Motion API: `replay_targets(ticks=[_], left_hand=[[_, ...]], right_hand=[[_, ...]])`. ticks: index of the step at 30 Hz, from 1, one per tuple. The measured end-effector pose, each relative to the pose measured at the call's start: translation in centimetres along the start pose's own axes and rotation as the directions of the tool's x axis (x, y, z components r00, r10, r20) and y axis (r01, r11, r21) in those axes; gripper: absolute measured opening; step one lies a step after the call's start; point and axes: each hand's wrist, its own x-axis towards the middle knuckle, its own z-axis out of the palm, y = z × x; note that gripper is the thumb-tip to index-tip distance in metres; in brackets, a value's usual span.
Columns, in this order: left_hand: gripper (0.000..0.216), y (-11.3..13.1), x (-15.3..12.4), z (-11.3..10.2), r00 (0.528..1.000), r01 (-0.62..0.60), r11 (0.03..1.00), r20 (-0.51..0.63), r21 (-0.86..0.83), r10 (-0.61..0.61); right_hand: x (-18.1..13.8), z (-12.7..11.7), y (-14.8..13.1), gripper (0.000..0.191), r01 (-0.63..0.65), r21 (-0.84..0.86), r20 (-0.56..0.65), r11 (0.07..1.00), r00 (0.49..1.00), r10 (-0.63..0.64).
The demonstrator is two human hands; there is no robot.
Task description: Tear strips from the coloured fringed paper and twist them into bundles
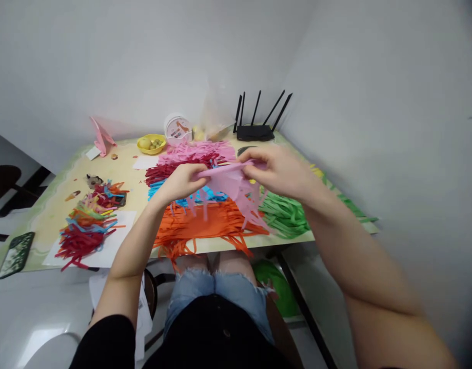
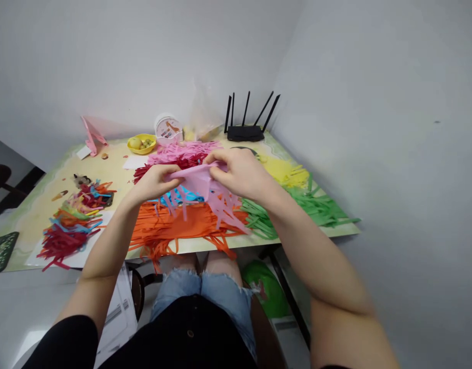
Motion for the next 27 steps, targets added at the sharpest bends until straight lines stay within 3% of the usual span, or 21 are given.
replay_targets(ticks=[4, 8, 11, 13, 16, 18, 23, 27], left_hand=[[0.016, 0.1, -0.4, -0.8, 0.996, 0.029, 0.961, 0.087, -0.276, -0.005], [0.018, 0.3, -1.3, -1.6, 0.984, 0.097, 0.892, 0.174, -0.442, -0.021], [0.021, 0.1, -2.0, -1.9, 0.986, 0.135, 0.862, 0.149, -0.488, -0.07], [0.02, 0.2, -2.5, -2.1, 0.989, 0.136, 0.863, 0.113, -0.486, -0.092], [0.016, 0.8, -3.2, -2.0, 0.99, 0.138, 0.869, 0.068, -0.474, -0.12], [0.015, 1.4, -3.6, -1.9, 0.988, 0.151, 0.863, 0.049, -0.483, -0.145], [0.014, 1.8, -4.5, -1.5, 0.986, 0.13, 0.845, -0.019, -0.519, -0.163], [0.029, 1.3, -5.0, -1.2, 0.993, 0.045, 0.821, -0.068, -0.569, -0.101]], right_hand=[[-0.6, 0.1, 0.5, 0.031, 0.028, 0.075, 0.04, 0.997, 0.999, -0.031], [-0.9, 1.0, 0.5, 0.015, -0.034, 0.182, 0.074, 0.983, 0.997, 0.021], [-1.3, 1.0, 0.3, 0.017, -0.073, 0.233, 0.134, 0.97, 0.99, 0.042], [-1.5, 0.8, 0.2, 0.026, -0.091, 0.274, 0.182, 0.957, 0.982, 0.041], [-1.9, 0.8, 0.3, 0.059, -0.115, 0.363, 0.243, 0.924, 0.97, 0.025], [-2.3, 1.1, 0.1, 0.066, -0.132, 0.421, 0.219, 0.897, 0.975, 0.04], [-3.3, 2.2, -0.9, 0.033, -0.078, 0.545, 0.016, 0.835, 0.996, 0.083], [-3.8, 2.3, -1.2, 0.016, -0.076, 0.591, -0.031, 0.803, 0.993, 0.118]])
